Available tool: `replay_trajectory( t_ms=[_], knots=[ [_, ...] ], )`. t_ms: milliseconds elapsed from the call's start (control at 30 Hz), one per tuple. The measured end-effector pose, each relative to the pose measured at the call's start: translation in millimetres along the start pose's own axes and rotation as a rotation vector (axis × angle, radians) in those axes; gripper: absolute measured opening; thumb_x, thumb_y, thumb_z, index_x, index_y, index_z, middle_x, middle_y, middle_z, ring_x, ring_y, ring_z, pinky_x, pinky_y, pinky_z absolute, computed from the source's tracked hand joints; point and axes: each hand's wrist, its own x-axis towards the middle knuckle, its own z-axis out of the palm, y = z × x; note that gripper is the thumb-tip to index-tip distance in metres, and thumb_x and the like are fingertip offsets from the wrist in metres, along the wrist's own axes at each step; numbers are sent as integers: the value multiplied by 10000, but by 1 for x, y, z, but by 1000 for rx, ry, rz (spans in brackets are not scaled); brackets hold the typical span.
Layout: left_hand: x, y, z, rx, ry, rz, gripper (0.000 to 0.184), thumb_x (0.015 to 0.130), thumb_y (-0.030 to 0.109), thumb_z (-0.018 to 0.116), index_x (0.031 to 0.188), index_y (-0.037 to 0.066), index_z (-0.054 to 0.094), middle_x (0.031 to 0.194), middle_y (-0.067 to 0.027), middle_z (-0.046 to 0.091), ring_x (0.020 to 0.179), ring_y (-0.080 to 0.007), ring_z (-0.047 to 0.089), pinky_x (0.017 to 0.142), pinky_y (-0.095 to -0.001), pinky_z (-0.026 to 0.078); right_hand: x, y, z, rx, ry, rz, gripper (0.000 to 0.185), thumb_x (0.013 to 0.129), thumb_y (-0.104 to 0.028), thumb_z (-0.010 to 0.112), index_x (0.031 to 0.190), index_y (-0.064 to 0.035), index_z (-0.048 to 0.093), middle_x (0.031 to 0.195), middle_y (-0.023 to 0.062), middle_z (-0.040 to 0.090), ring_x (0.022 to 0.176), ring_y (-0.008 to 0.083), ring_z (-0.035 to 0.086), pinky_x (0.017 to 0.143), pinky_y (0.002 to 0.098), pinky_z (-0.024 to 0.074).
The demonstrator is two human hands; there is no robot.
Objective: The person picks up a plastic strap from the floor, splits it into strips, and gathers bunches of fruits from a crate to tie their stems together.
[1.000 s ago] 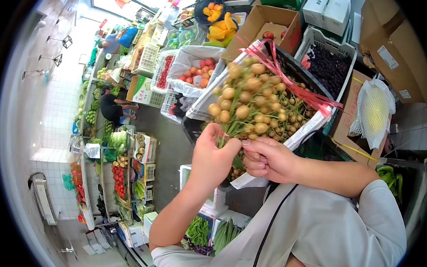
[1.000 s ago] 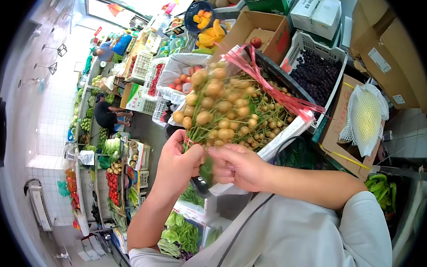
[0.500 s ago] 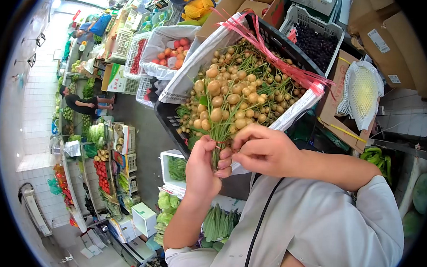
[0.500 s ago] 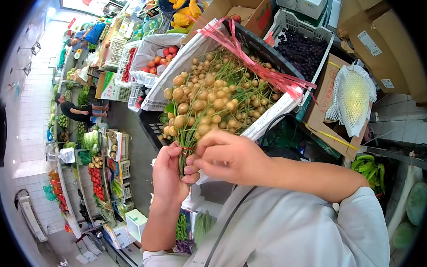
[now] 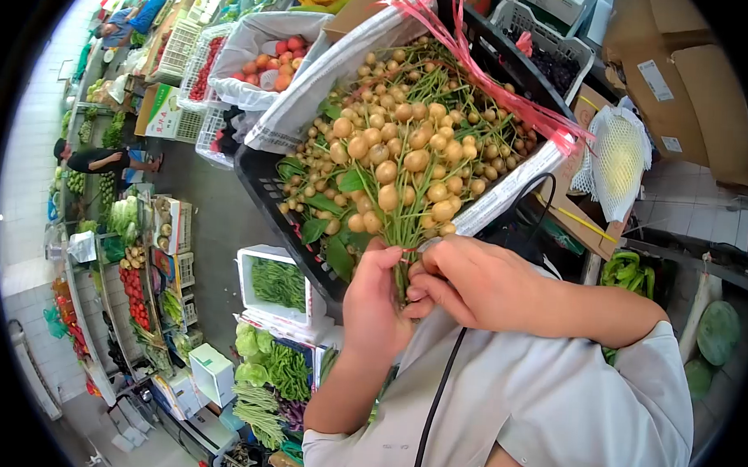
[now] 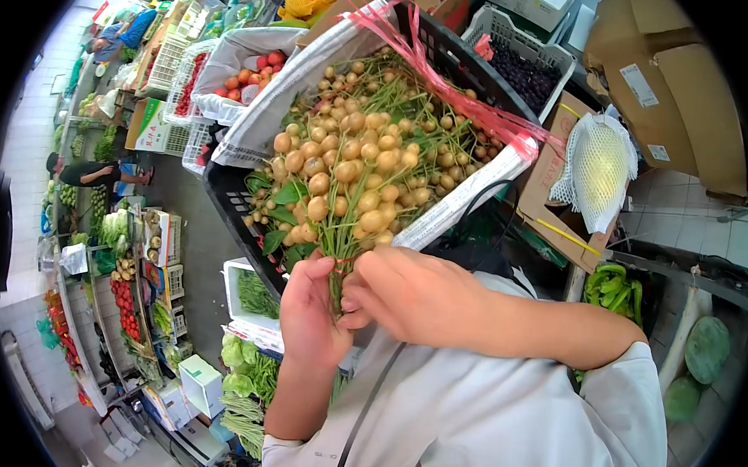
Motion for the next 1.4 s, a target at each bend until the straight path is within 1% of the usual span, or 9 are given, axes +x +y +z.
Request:
replay_trajectory(
  t_ms=[133,300,400,467,567,800,1000,1167,1400],
  knots=[
    [2,-3,2,15,-82,-55,164,970,213,467,1117,141,481,862,-23,524,680,-130,477,521,-265,346,-3,-3,-1,-267,5,48,207,907,-203,672,890,-51,532,793,103,562,750,309,661,631,411,557],
    [3,-4,2,54,-35,-80,226,958,228,486,1164,136,477,876,-30,525,701,-134,484,532,-271,362,-4,-11,-4,-485,-52,154,217,916,-237,646,911,-51,535,791,105,593,700,318,675,601,420,574],
    [4,-2,1,81,-35,-107,267,953,228,490,1201,129,470,881,-34,521,712,-134,483,539,-274,369,-4,-5,-7,-279,-67,220,200,916,-201,649,884,-31,549,796,131,650,677,328,692,590,421,578],
    [4,0,0,98,-44,-121,283,952,226,491,1215,125,465,882,-35,517,717,-133,481,543,-275,371,-6,-4,-7,134,9,348,182,922,-156,636,837,-12,565,789,145,703,690,332,710,608,412,584],
    [5,3,0,122,-68,-150,313,949,225,493,1243,124,455,887,-34,509,720,-130,475,549,-275,370,-8,4,-9,184,11,286,178,929,-127,621,808,-4,579,787,129,726,696,331,718,629,403,591],
    [9,3,3,125,-64,-157,303,948,225,504,1227,123,446,893,-35,500,730,-131,468,557,-272,369,-2,6,-12,199,-14,316,175,927,-126,626,794,-14,605,809,115,741,716,312,731,657,388,598],
    [8,-4,8,183,-66,-109,221,992,181,510,1195,119,448,891,-42,496,726,-130,471,553,-277,381,-8,18,-10,137,-15,214,164,891,-118,653,756,-38,608,753,100,704,678,319,709,629,398,586],
    [2,-8,9,227,-74,-66,124,1043,154,521,1133,118,442,894,-48,501,721,-126,475,539,-257,382,-12,28,-11,23,44,-27,183,827,-96,685,695,-70,560,644,88,598,569,309,627,526,402,527],
    [5,-15,4,160,-103,-29,118,1069,185,522,1085,128,420,894,-44,498,722,-116,474,530,-235,375,-24,38,-24,-31,75,-56,240,793,-49,689,663,-67,488,577,83,473,493,289,535,475,405,463]
  ],
)
